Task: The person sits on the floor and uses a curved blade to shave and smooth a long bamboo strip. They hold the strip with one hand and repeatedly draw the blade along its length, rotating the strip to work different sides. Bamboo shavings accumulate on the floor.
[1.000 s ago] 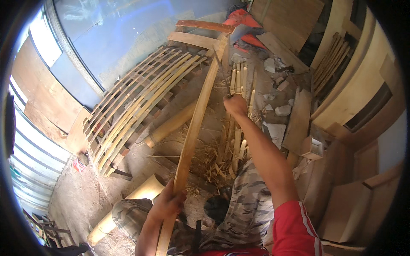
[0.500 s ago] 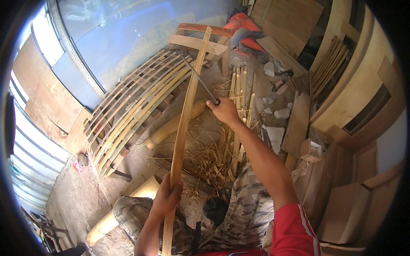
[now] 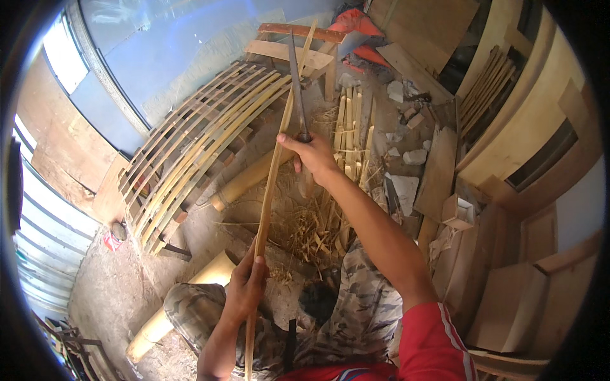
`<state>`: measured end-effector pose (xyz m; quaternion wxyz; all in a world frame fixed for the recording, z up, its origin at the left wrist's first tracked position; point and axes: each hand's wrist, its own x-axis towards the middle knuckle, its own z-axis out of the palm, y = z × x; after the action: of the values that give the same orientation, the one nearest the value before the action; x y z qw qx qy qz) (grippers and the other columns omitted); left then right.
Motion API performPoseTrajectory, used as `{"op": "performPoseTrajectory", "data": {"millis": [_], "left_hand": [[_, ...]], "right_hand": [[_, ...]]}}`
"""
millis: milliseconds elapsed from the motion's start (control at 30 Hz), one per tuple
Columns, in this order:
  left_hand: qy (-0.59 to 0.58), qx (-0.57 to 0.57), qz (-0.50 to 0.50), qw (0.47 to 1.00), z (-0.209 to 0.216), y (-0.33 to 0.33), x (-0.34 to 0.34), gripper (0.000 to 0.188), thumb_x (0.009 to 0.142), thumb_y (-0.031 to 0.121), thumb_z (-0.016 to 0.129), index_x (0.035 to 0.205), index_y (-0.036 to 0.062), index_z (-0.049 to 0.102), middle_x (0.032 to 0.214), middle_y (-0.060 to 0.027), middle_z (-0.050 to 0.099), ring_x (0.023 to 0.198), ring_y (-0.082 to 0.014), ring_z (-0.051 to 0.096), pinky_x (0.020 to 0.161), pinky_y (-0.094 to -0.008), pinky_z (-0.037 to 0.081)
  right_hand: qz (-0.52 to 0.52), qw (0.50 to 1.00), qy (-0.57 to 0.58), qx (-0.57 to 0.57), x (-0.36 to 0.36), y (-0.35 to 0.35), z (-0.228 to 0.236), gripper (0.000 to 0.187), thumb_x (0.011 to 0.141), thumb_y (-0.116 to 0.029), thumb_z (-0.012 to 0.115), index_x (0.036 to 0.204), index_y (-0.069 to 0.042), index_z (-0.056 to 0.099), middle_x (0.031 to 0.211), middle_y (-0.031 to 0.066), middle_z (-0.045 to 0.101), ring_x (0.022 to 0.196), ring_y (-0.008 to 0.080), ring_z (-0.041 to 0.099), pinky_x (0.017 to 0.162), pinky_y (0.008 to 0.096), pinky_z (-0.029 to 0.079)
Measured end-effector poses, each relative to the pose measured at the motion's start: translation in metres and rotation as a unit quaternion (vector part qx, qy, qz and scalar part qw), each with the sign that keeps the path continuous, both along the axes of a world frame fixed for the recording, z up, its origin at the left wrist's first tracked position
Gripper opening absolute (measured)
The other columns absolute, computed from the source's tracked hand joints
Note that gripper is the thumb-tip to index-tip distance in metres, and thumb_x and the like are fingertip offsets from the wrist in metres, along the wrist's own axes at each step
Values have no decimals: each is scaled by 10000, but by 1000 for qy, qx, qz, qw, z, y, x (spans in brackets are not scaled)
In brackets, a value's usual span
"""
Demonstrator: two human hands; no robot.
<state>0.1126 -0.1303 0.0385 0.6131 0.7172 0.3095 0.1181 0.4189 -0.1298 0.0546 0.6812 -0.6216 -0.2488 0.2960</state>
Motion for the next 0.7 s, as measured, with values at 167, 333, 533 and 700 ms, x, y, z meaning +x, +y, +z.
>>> {"op": "performPoseTrajectory", "data": {"millis": [167, 333, 533, 700], "left_hand": [[-27, 60, -3, 998, 1, -8, -4, 585, 1031, 320, 520, 1524, 63, 339, 816, -25, 585, 742, -93, 536, 687, -266, 465], [-57, -74, 11, 996, -4, -7, -6, 479, 1021, 307, 548, 1395, 20, 464, 843, -10, 601, 749, -77, 537, 681, -240, 447], [-50, -236, -28, 970, 3, -3, -4, 267, 1020, 289, 558, 1117, 40, 545, 815, -13, 601, 700, -78, 558, 636, -240, 450], [-66, -264, -46, 961, -2, -9, -3, 303, 1028, 331, 527, 1112, 40, 528, 763, -29, 590, 615, -103, 572, 562, -254, 471]], "right_hand": [[18, 999, 23, 39, -7, -5, 7, 349, 867, -310, 741, 984, 8, 659, 1004, 123, 728, 492, 122, 514, 473, 285, 447], [23, 996, 40, 74, -3, -9, 12, 280, 900, -230, 677, 1038, 12, 653, 1034, 112, 731, 511, 116, 521, 493, 267, 454], [36, 986, 76, 147, 1, -15, 19, 191, 900, -171, 645, 990, -3, 644, 1066, 123, 730, 517, 118, 523, 512, 283, 471], [29, 978, 100, 182, 3, -13, 20, 259, 923, -211, 650, 1076, -4, 620, 1036, 111, 721, 559, 110, 567, 510, 260, 466]]}}
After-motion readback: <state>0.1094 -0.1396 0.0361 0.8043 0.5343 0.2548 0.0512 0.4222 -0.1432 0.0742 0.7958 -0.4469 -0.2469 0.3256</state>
